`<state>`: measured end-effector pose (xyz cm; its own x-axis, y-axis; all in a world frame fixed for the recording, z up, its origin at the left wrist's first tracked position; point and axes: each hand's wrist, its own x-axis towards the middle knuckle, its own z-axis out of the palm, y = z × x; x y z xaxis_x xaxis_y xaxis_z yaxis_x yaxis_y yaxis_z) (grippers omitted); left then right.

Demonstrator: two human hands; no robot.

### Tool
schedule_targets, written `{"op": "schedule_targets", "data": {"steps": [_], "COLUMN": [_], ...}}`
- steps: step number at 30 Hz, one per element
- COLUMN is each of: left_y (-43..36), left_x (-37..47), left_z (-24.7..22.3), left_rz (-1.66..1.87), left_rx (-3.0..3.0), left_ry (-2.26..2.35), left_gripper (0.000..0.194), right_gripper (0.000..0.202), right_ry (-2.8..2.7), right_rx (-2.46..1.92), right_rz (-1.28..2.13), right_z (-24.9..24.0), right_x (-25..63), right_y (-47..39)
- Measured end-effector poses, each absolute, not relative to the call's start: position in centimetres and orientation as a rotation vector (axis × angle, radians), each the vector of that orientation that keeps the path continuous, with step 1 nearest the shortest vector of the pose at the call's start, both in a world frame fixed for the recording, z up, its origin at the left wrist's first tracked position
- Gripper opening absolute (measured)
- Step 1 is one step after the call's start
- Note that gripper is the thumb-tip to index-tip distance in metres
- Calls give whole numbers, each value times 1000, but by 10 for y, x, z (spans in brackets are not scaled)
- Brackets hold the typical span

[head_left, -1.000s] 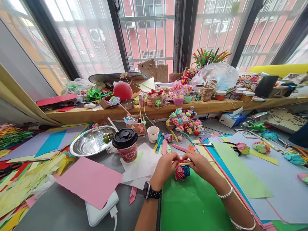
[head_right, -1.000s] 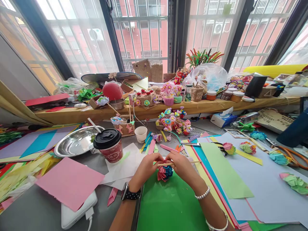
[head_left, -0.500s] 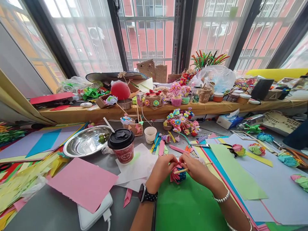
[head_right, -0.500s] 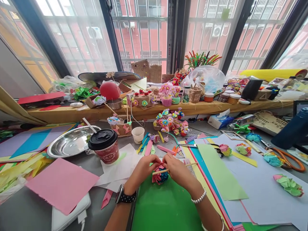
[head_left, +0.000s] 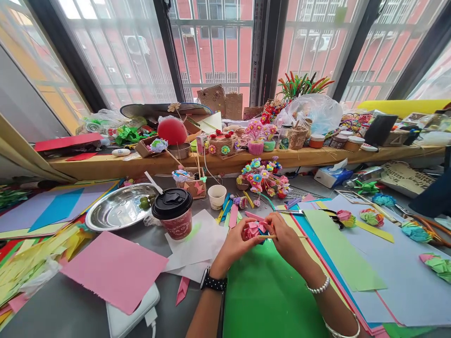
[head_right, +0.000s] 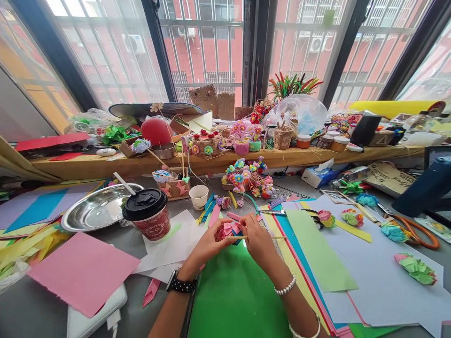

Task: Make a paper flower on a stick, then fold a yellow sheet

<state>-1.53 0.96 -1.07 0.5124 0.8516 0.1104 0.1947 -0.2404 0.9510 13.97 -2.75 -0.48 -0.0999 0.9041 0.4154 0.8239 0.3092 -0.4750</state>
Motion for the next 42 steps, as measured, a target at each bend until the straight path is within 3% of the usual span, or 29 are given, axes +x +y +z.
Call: {"op": "schedule_targets", "data": {"steps": [10,22,42], "left_y": [8,4,-6], "left_x": [-19,-8,-2], "left_z": [-5,-8,-3], "left_rz": [740,906,1117], "left_rx": [1933,1860,1926], "left_ry": [967,1055,963], "left_gripper": [40,32,27], "right_gripper": [13,20,16], "right_ry": [-1937,-1829,-1779], "right_rx": [-1373,-1422,-1401], "right_rz": [317,46,59], "right_z": [4,-8,0], "right_x": [146,136,137], "right_y": [-31,-30,-34]}}
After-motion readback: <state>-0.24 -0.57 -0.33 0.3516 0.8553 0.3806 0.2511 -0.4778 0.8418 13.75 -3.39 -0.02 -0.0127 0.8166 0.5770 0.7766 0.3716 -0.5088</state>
